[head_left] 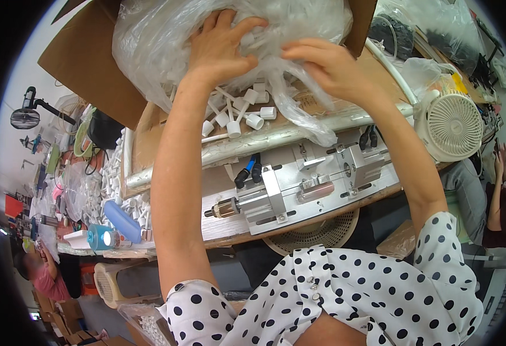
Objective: The person takes plastic pump components from a plastic bag, fits tubes and caps together by hand, and presses the parts using a benchtop pneumatic machine.
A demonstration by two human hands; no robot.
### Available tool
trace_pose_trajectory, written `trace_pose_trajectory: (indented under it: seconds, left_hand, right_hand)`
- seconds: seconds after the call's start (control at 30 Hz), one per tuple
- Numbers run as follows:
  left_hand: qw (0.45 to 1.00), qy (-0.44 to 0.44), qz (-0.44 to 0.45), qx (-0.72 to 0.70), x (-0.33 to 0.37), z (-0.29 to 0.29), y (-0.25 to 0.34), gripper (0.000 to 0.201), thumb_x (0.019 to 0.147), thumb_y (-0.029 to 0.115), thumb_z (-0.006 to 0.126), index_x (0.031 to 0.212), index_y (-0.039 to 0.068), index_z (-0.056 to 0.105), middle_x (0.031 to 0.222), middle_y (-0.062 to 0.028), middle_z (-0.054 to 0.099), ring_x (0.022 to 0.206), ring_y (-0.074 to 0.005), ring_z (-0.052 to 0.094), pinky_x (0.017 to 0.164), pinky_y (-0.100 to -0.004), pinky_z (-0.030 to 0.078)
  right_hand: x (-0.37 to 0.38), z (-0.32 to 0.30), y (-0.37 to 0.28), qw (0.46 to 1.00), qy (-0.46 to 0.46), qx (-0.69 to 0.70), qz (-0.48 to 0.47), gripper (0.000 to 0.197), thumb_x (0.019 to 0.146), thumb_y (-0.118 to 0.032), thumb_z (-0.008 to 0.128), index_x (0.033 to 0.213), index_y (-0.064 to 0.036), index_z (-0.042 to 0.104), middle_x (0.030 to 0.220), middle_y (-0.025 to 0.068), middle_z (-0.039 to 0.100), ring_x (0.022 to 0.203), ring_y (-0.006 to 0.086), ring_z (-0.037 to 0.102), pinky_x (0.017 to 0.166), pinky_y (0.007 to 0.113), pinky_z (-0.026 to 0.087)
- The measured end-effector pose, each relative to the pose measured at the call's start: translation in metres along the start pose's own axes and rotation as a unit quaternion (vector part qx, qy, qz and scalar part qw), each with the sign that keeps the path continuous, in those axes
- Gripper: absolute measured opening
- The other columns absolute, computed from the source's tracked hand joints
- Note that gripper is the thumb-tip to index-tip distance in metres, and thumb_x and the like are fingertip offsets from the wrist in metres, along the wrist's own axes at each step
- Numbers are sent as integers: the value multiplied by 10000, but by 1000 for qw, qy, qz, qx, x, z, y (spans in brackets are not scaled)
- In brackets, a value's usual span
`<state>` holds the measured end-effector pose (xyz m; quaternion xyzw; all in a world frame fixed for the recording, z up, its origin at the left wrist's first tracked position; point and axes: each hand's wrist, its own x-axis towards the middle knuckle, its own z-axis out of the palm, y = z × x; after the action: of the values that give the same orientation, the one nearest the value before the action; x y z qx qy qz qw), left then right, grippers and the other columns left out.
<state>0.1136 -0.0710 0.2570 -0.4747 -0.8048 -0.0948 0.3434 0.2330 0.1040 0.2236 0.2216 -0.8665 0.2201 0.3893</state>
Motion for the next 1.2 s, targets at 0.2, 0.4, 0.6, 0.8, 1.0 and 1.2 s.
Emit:
trace_pose_trajectory:
  seconds: [0.2, 0.4, 0.6, 0.8, 1.0, 1.2]
  left_hand:
    - [1000, -5, 11, 26, -2, 4, 2, 573, 611, 322, 711, 1146, 273, 513, 1253, -102, 414, 1198, -326, 354, 984, -492, 269]
    - [984, -163, -53, -43, -5, 17, -13, 558, 679, 380, 682, 1185, 223, 507, 1254, -135, 453, 1149, -326, 421, 940, -415, 359]
    - [895, -351, -252, -107, 3, 1, 2, 788, 678, 536, 641, 1284, 84, 417, 1300, -141, 433, 1216, -299, 385, 993, -376, 319]
    - [921, -292, -171, -192, -9, 9, 9, 689, 696, 565, 588, 1234, 146, 490, 1291, -125, 453, 1219, -273, 392, 996, -379, 317]
    - [933, -311, -73, -168, -27, 12, 25, 608, 732, 422, 625, 1240, 129, 465, 1153, -125, 553, 1046, -254, 528, 887, -351, 398]
    - [985, -107, 85, -101, -50, 13, 36, 461, 697, 264, 649, 1137, 179, 537, 1226, -94, 466, 1099, -277, 471, 827, -421, 415]
  right_hand:
    - [6, 15, 17, 964, -117, -239, -8, 211, 728, -34, 556, 935, -72, 573, 946, 80, 595, 856, 274, 590, 708, 363, 481]
    - [-28, -48, 68, 911, -188, -363, -49, 167, 719, -54, 525, 877, -96, 560, 849, 62, 579, 795, 245, 589, 661, 341, 475]
    - [-62, -126, 86, 868, -208, -448, 49, 105, 692, -57, 529, 776, -67, 591, 825, 69, 567, 793, 264, 575, 676, 360, 462]
    - [-46, -93, 27, 920, -34, -385, 61, 140, 674, -72, 543, 793, -71, 617, 816, 75, 591, 778, 275, 549, 676, 369, 458]
    - [-37, -14, -16, 954, -22, -258, -148, 305, 665, -119, 621, 964, -119, 564, 1006, 42, 538, 937, 224, 500, 783, 339, 410]
    - [-27, -18, 10, 942, -8, -302, -146, 420, 662, -165, 651, 1066, -184, 537, 1182, 24, 463, 1107, 202, 426, 886, 335, 344]
